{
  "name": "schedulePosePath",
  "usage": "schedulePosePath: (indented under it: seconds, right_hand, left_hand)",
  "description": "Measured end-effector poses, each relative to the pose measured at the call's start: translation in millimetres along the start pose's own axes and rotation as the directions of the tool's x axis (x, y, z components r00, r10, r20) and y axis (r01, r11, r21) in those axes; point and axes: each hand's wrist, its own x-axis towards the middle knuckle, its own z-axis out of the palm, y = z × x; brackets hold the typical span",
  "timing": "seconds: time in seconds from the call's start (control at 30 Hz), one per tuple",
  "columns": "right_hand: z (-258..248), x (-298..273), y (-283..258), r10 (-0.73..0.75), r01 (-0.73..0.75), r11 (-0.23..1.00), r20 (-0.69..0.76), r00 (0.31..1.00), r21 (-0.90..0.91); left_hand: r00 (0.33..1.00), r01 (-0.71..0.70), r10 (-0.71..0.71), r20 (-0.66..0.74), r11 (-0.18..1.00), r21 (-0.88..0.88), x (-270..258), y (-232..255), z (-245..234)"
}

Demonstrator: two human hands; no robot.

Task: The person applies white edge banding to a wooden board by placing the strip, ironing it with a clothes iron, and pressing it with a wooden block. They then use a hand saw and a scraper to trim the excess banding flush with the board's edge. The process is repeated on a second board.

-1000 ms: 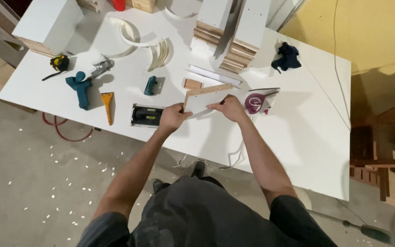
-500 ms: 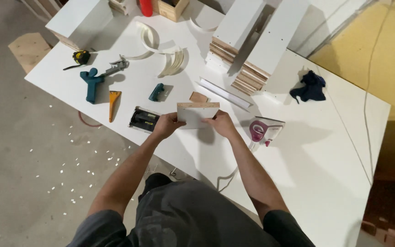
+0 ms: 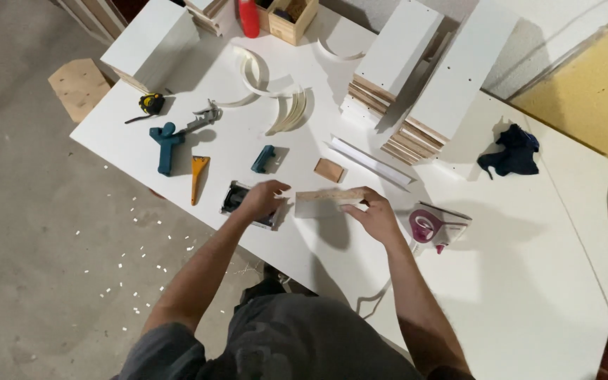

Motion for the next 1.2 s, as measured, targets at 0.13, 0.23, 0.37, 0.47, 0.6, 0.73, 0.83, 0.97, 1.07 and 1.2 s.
schedulePosePath:
  seconds: [0.13,0.23,0.37,0.47,0.6,0.73,0.83,0.97,1.07,1.2]
  right_hand:
    - [1,-4,-21,0.043,-0.046,0.998,-0.071,0.997,-0.037]
    - [5,-4,-33,0.136,-0.141,0.989,-0.092,0.986,-0.048]
    - [4,-2,-47,0.117,-0.114,0.993,-0.1,0.988,0.027]
    - [2,-3,-51,0.122,-0.112,0.99,-0.117,0.986,0.085]
    - [-1,-4,-53,0.048,-0.034,0.994,-0.138,0.989,0.103]
    - [-4,-5,-46,-0.003,0.016,0.995,-0.125,0.992,0.099]
    - [-5,-11,-38,-0.039,0.052,0.991,-0.105,0.994,0.123]
    - [-9,-12,-29,-0.114,0.125,0.977,-0.071,0.991,0.175]
    - [-14,-13,4,-0.1,0.108,0.977,-0.055,0.993,0.181]
    - [-10,-12,-24,-0.106,0.119,0.965,-0.069,0.992,0.232]
  left_hand:
    - [0.989,0.05,-0.011,-0.148,0.963,0.264,116,-94,-34]
    - [0.951,0.203,-0.099,-0.294,0.915,0.348,179,-137,-44]
    - [0.962,0.268,-0.236,-0.138,0.913,0.306,210,-136,-45]
    - [0.957,0.289,-0.252,-0.147,0.887,0.36,216,-147,-35]
    - [0.946,0.243,-0.157,-0.282,0.921,0.305,170,-121,-56]
    - [0.964,0.087,-0.037,-0.263,0.98,0.181,78,-23,-97]
    - [0.995,-0.025,-0.031,-0.099,0.855,-0.518,1,57,-105]
    - [0.968,0.053,0.135,0.209,0.708,-0.704,-48,141,-118]
    - [0.967,0.113,0.061,0.248,0.77,-0.628,-52,157,-107]
    - [0.974,0.122,-0.01,0.227,0.867,-0.483,-55,162,-107]
